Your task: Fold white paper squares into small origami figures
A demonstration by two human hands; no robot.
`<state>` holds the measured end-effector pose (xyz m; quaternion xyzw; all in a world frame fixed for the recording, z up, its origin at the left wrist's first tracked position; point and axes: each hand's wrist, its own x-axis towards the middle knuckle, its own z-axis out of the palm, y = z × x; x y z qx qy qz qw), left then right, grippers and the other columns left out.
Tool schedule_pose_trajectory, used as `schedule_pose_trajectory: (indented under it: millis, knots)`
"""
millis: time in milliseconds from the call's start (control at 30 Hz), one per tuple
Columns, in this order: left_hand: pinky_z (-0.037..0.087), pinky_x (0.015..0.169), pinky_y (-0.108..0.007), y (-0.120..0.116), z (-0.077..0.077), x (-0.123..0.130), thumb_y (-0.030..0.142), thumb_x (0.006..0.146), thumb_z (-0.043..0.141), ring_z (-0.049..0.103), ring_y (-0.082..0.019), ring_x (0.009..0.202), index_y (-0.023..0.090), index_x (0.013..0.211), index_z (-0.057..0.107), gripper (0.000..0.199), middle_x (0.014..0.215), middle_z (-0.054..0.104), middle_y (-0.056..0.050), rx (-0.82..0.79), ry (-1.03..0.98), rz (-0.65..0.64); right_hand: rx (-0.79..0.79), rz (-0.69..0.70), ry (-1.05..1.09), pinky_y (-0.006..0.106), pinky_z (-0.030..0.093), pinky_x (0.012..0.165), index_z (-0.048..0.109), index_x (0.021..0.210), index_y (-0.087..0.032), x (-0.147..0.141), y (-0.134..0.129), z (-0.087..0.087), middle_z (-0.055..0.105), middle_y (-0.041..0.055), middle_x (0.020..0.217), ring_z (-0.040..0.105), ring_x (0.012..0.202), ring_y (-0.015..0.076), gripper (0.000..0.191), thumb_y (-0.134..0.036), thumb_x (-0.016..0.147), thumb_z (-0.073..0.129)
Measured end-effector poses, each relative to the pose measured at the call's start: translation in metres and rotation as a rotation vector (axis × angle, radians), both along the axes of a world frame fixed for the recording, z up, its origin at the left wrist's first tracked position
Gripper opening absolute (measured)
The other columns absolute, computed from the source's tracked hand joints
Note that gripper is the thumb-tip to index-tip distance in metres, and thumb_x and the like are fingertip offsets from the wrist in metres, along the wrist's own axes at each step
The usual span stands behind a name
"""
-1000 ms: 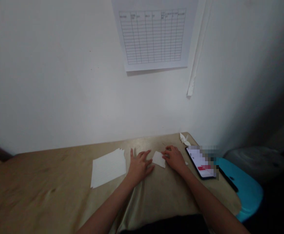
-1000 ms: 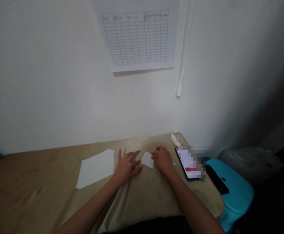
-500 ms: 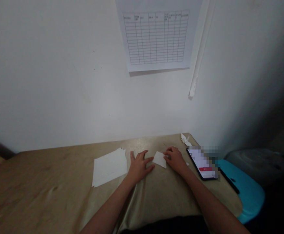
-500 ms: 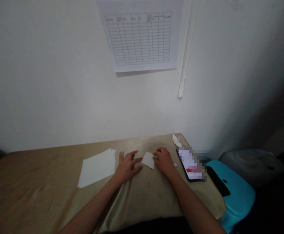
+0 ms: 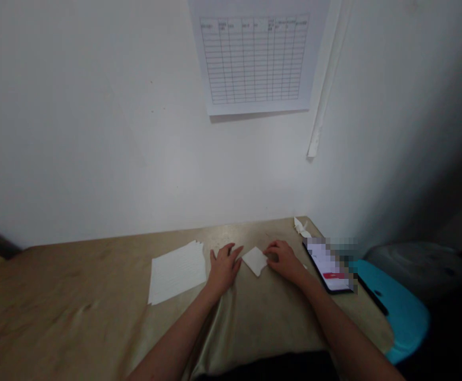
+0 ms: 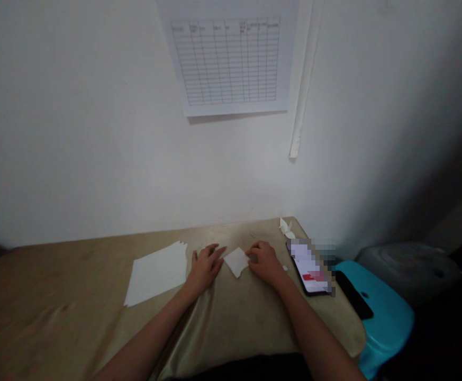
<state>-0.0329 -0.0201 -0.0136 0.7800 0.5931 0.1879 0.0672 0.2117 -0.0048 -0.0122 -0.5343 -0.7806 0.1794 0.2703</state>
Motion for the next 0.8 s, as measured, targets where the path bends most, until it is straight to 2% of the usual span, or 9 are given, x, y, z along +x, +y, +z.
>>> schedule_pose_trajectory:
  millis: [67, 200, 267, 433, 533, 800]
  knots:
    - [0.013, 0.114, -0.07, -0.001, 0.002, 0.0, 0.029, 0.095, 0.053, 0.047, -0.027, 0.132, 0.039, 0.136, 0.054, 0.042, 0.147, 0.049, -0.006, 0.016, -0.026, -0.047, 0.007, -0.005, 0.005, 0.039, 0.04, 0.1, 0.075, 0.102, -0.021, 0.0, 0.0, -0.001, 0.064, 0.0088, 0.11, 0.053, 0.11, 0.0242, 0.028, -0.016, 0.076, 0.066]
    - [0.003, 0.115, -0.069, -0.007, 0.005, 0.004, 0.037, 0.091, 0.061, 0.046, -0.027, 0.131, 0.04, 0.114, 0.069, 0.024, 0.137, 0.059, 0.0, 0.033, -0.047, -0.183, 0.039, -0.004, 0.018, 0.039, 0.041, 0.1, 0.074, 0.102, -0.021, 0.0, -0.001, -0.002, 0.063, 0.0085, 0.109, 0.054, 0.11, 0.0238, 0.025, -0.019, 0.078, 0.066]
    - [-0.002, 0.115, -0.07, -0.011, 0.005, 0.008, 0.044, 0.087, 0.065, 0.047, -0.028, 0.129, 0.04, 0.109, 0.072, 0.023, 0.13, 0.064, 0.0, 0.007, -0.056, -0.222, 0.045, 0.002, 0.024, 0.038, 0.041, 0.1, 0.075, 0.101, -0.022, 0.0, -0.001, -0.003, 0.064, 0.0085, 0.108, 0.054, 0.109, 0.0233, 0.024, -0.019, 0.08, 0.064]
    - [-0.009, 0.114, -0.072, -0.017, 0.007, 0.015, 0.056, 0.077, 0.072, 0.046, -0.032, 0.13, 0.034, 0.118, 0.067, 0.046, 0.131, 0.064, -0.004, -0.015, -0.077, -0.219, 0.03, 0.038, 0.042, 0.036, 0.041, 0.099, 0.075, 0.101, -0.021, 0.004, 0.004, -0.009, 0.065, 0.0079, 0.109, 0.055, 0.108, 0.0218, 0.035, -0.006, 0.075, 0.058]
    - [-0.01, 0.114, -0.071, -0.018, 0.009, 0.017, 0.057, 0.073, 0.075, 0.043, -0.034, 0.134, 0.031, 0.12, 0.066, 0.054, 0.135, 0.062, -0.006, -0.02, -0.068, -0.22, 0.016, 0.047, 0.041, 0.038, 0.041, 0.101, 0.075, 0.102, -0.022, 0.007, 0.006, -0.013, 0.065, 0.0079, 0.111, 0.055, 0.11, 0.0228, 0.038, -0.005, 0.072, 0.059]
    - [-0.004, 0.114, -0.073, -0.014, 0.009, 0.014, 0.045, 0.08, 0.072, 0.043, -0.032, 0.136, 0.03, 0.103, 0.068, 0.028, 0.136, 0.062, -0.003, -0.081, -0.101, -0.219, 0.007, 0.096, 0.08, 0.04, 0.041, 0.102, 0.075, 0.104, -0.025, 0.009, 0.006, -0.011, 0.066, 0.0069, 0.111, 0.055, 0.11, 0.0233, 0.039, -0.008, 0.071, 0.064]
